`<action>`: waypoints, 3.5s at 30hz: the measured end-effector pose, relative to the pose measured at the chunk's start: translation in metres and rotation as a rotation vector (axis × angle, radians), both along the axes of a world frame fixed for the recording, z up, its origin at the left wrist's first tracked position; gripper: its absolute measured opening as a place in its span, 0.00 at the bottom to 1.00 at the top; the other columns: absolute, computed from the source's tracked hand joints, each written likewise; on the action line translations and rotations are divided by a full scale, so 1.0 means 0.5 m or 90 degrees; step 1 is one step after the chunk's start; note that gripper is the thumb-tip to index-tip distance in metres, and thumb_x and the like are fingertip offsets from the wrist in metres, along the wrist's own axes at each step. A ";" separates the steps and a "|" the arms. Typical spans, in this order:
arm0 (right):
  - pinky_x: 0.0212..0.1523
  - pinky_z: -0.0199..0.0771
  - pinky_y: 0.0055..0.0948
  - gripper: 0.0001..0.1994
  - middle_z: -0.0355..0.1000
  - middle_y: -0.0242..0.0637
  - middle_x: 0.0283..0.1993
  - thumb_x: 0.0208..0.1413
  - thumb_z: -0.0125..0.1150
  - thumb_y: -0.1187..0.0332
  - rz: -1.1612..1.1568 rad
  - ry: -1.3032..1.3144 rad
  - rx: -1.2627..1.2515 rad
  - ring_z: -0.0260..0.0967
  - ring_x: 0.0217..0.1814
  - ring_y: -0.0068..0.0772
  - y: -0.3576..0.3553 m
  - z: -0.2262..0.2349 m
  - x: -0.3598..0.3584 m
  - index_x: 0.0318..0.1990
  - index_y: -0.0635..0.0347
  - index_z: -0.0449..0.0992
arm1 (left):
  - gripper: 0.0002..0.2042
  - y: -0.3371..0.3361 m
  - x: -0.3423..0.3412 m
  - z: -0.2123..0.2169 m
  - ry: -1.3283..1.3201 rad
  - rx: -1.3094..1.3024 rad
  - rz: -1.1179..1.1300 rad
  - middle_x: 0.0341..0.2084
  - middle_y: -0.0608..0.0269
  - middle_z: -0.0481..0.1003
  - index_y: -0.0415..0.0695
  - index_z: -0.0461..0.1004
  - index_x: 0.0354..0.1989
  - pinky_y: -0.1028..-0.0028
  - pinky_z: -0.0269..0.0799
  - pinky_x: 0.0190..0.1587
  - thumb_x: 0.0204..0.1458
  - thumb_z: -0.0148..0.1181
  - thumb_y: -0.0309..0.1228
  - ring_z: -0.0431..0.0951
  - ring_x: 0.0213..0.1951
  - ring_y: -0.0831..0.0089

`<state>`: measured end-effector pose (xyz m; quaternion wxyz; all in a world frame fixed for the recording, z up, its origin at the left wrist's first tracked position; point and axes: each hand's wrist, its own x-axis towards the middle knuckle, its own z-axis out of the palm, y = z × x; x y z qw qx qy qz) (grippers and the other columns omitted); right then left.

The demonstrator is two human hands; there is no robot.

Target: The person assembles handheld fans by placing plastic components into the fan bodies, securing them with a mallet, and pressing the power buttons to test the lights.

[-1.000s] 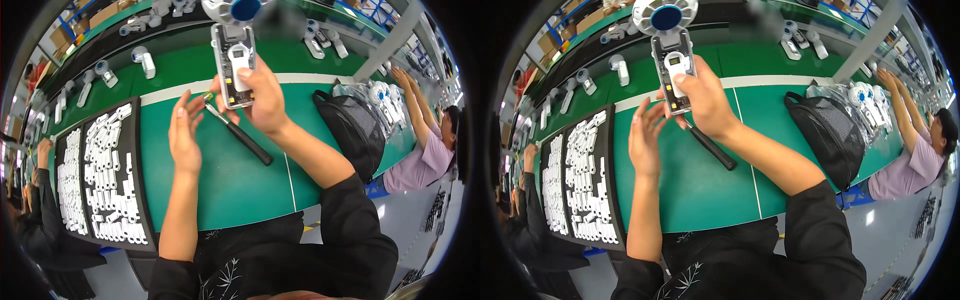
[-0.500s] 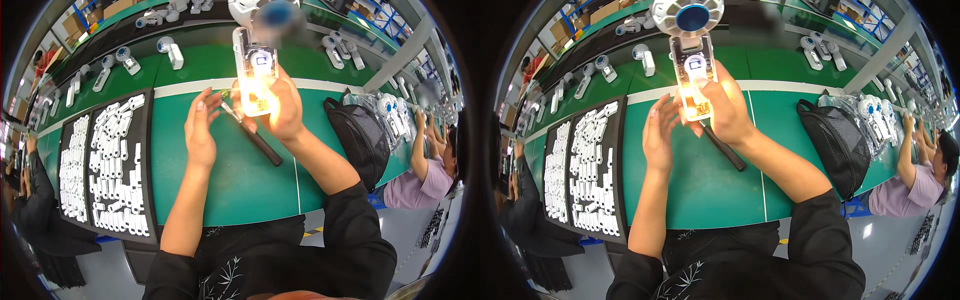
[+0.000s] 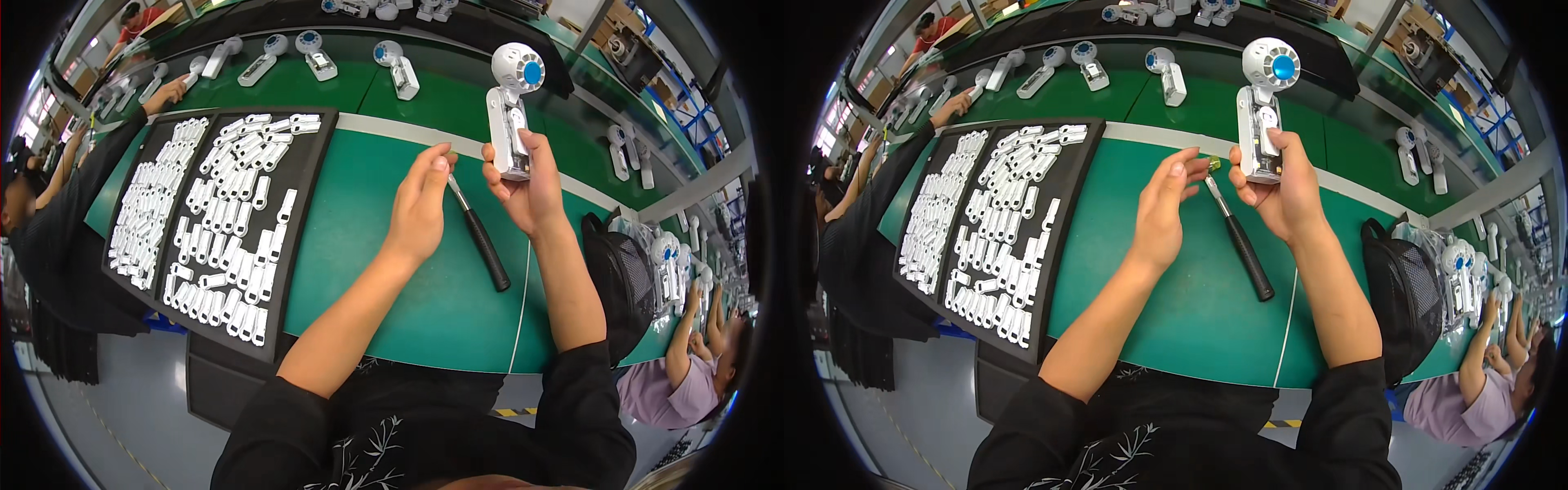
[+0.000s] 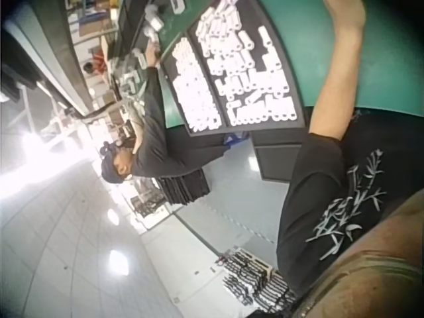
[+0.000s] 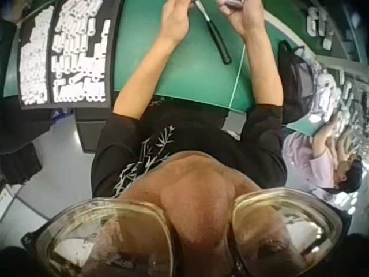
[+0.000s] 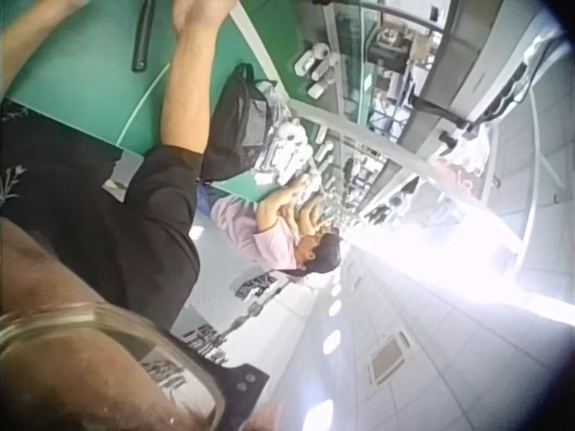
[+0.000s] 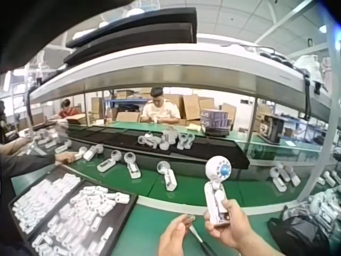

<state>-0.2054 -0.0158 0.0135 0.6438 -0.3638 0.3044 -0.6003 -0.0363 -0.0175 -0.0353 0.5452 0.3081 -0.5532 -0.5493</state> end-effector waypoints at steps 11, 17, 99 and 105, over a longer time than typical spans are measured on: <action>0.20 0.65 0.22 0.18 0.70 0.43 0.33 0.62 0.43 0.56 -0.045 -0.068 0.126 0.68 0.28 0.32 -0.026 -0.057 -0.017 0.47 0.63 0.64 | 0.26 0.000 -0.003 -0.017 -0.009 -0.025 0.003 0.51 0.49 0.72 0.36 0.64 0.60 0.65 0.65 0.57 0.66 0.36 0.47 0.72 0.54 0.63; 0.22 0.70 0.24 0.18 0.71 0.49 0.36 0.62 0.46 0.56 -0.097 -0.063 0.256 0.71 0.30 0.33 -0.118 -0.089 -0.097 0.50 0.62 0.64 | 0.26 -0.002 -0.001 -0.010 0.033 0.040 0.005 0.51 0.50 0.72 0.35 0.66 0.58 0.65 0.63 0.57 0.65 0.37 0.47 0.71 0.53 0.64; 0.35 0.74 0.31 0.08 0.78 0.43 0.32 0.54 0.61 0.68 -0.039 0.761 -0.474 0.76 0.31 0.35 -0.140 -0.040 0.277 0.36 0.64 0.79 | 0.19 -0.246 -0.050 -0.094 -0.206 -0.158 0.236 0.29 0.52 0.75 0.39 0.67 0.42 0.62 0.69 0.34 0.52 0.63 0.40 0.76 0.31 0.63; 0.45 0.74 0.44 0.11 0.73 0.49 0.42 0.51 0.58 0.64 -0.039 1.195 -0.371 0.72 0.45 0.52 -0.334 -0.101 0.395 0.40 0.58 0.79 | 0.17 -0.265 -0.071 -0.092 -0.131 -0.051 0.164 0.26 0.56 0.73 0.39 0.67 0.42 0.61 0.69 0.32 0.52 0.62 0.38 0.75 0.29 0.66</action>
